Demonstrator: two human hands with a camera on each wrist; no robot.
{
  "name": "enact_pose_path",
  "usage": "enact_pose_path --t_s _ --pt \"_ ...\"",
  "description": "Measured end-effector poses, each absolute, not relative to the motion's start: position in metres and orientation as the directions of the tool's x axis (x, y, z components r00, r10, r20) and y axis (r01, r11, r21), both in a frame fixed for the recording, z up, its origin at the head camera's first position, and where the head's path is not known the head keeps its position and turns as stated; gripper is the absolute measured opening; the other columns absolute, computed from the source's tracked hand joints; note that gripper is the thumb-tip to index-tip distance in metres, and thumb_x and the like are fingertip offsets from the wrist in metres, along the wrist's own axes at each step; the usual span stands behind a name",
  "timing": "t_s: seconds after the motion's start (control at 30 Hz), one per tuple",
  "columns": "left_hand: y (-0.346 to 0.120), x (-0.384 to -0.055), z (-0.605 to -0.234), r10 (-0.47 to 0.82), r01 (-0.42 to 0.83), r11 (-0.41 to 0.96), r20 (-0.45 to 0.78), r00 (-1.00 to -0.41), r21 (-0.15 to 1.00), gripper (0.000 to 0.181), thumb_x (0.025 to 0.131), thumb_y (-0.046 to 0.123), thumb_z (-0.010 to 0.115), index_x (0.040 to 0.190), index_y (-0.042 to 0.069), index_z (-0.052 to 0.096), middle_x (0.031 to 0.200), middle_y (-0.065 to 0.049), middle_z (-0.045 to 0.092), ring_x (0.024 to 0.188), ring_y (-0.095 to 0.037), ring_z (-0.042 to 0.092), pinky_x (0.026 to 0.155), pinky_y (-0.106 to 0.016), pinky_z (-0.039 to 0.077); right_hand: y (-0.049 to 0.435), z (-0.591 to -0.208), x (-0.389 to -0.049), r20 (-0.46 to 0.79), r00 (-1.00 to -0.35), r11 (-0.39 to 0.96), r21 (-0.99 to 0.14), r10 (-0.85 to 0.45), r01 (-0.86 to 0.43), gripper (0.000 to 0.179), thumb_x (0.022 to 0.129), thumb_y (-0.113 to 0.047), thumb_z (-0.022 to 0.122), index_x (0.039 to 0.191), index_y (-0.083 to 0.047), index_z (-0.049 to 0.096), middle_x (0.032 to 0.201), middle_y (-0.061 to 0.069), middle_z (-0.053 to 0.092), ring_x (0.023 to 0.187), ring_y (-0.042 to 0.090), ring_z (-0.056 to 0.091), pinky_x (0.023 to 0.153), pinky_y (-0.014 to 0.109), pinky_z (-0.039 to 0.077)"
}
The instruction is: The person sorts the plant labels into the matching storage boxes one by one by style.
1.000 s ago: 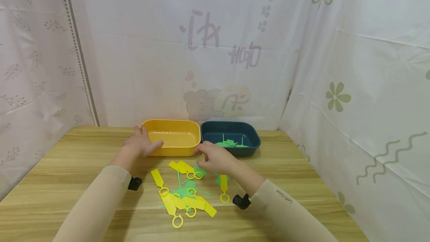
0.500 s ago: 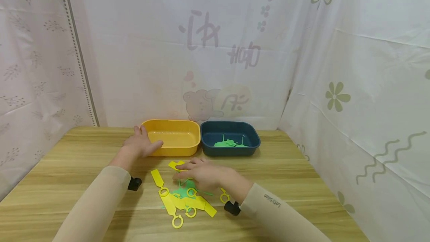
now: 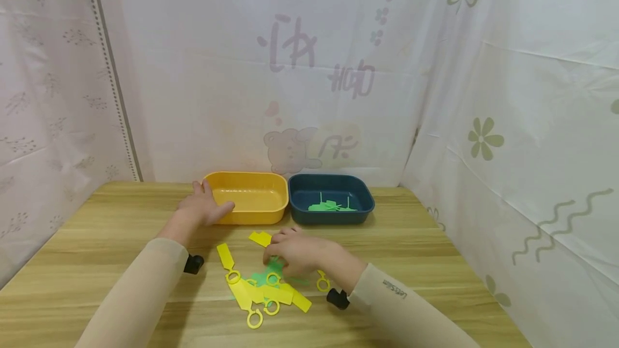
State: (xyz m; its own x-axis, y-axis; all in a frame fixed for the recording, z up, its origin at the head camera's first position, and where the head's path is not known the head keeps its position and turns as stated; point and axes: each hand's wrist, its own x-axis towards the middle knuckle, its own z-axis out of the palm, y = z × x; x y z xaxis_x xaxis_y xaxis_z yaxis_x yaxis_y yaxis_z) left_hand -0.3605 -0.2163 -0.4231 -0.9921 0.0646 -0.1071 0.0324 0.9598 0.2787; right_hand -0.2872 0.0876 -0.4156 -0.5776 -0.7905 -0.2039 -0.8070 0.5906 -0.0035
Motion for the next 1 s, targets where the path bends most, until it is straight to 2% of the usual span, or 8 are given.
enact_pose_path --t_s 0.1,0.2,0.3,0.37,0.57,0.73,0.87,1.0 --pt "-0.217 -0.361 -0.424 0.067 0.035 0.962 -0.108 -0.992 0.272 0.119 0.105 0.074 0.037 0.166 -0.020 -0.005 0.172 -0.050 -0.004 0.128 -0.069 0.057 0.109 -0.071 0.050 0.092 -0.418 -0.289 -0.183 -0.588 0.599 -0.007 -0.788 -0.801 0.031 0.095 -0.019 0.078 0.123 -0.034 0.076 0.114 -0.014 0.068 0.113 0.010 0.055 0.111 0.035 0.043" --pt "-0.217 -0.363 -0.425 0.067 0.036 0.963 -0.108 -0.992 0.266 0.119 0.105 0.074 0.036 0.166 -0.020 -0.005 0.171 -0.050 -0.003 0.128 -0.069 0.057 0.108 -0.071 0.050 0.096 -0.419 -0.290 -0.173 -0.594 0.604 -0.011 -0.786 -0.797 0.017 0.095 -0.021 0.078 0.109 -0.031 0.077 0.096 -0.016 0.064 0.098 0.006 0.053 0.100 0.030 0.041" --pt "-0.217 -0.364 -0.425 0.064 0.034 0.963 -0.107 -0.992 0.267 0.119 0.105 0.074 0.036 0.165 -0.021 -0.005 0.171 -0.050 -0.004 0.128 -0.069 0.057 0.109 -0.071 0.050 0.100 -0.420 -0.291 -0.174 -0.603 0.615 -0.020 -0.778 -0.788 0.009 0.096 -0.024 0.079 0.098 -0.031 0.075 0.088 -0.019 0.060 0.092 0.004 0.051 0.097 0.029 0.040" --pt "-0.218 -0.365 -0.426 0.063 0.032 0.963 -0.110 -0.992 0.266 0.119 0.105 0.074 0.035 0.165 -0.021 -0.006 0.171 -0.050 -0.004 0.128 -0.069 0.057 0.109 -0.071 0.050 0.102 -0.421 -0.291 -0.168 -0.609 0.620 -0.016 -0.775 -0.785 0.010 0.096 -0.024 0.079 0.093 -0.032 0.074 0.085 -0.020 0.060 0.091 0.004 0.052 0.096 0.029 0.040" --pt "-0.219 -0.365 -0.426 0.065 0.031 0.965 -0.121 -0.991 0.262 0.122 0.104 0.076 0.034 0.165 -0.021 -0.007 0.172 -0.050 -0.005 0.127 -0.068 0.059 0.108 -0.071 0.050 0.110 -0.424 -0.293 -0.121 -0.618 0.620 0.024 -0.777 -0.784 0.009 0.095 -0.025 0.081 0.096 -0.029 0.073 0.084 -0.018 0.060 0.089 0.005 0.052 0.089 0.027 0.039" --pt "-0.218 -0.364 -0.426 0.066 0.033 0.965 -0.117 -0.991 0.262 0.122 0.104 0.077 0.035 0.165 -0.021 -0.006 0.172 -0.050 -0.004 0.125 -0.068 0.060 0.107 -0.071 0.051 0.114 -0.425 -0.295 -0.077 -0.615 0.615 0.025 -0.785 -0.788 0.011 0.093 -0.024 0.080 0.104 -0.027 0.077 0.082 -0.019 0.059 0.088 0.005 0.053 0.091 0.028 0.039" --pt "-0.218 -0.363 -0.425 0.067 0.034 0.965 -0.118 -0.991 0.260 0.122 0.104 0.076 0.035 0.165 -0.021 -0.005 0.171 -0.050 -0.004 0.124 -0.067 0.060 0.107 -0.070 0.051 0.117 -0.421 -0.297 -0.040 -0.636 0.637 -0.066 -0.771 -0.768 0.011 0.094 -0.023 0.079 0.104 -0.026 0.076 0.083 -0.020 0.061 0.088 0.004 0.055 0.094 0.030 0.041" --pt "-0.218 -0.363 -0.425 0.067 0.034 0.965 -0.118 -0.991 0.260 0.121 0.104 0.075 0.035 0.166 -0.021 -0.005 0.172 -0.050 -0.004 0.122 -0.066 0.061 0.106 -0.070 0.052 0.120 -0.413 -0.297 -0.015 -0.666 0.656 -0.196 -0.745 -0.729 0.018 0.098 -0.022 0.076 0.116 -0.027 0.075 0.085 -0.020 0.064 0.090 0.004 0.058 0.097 0.033 0.043"
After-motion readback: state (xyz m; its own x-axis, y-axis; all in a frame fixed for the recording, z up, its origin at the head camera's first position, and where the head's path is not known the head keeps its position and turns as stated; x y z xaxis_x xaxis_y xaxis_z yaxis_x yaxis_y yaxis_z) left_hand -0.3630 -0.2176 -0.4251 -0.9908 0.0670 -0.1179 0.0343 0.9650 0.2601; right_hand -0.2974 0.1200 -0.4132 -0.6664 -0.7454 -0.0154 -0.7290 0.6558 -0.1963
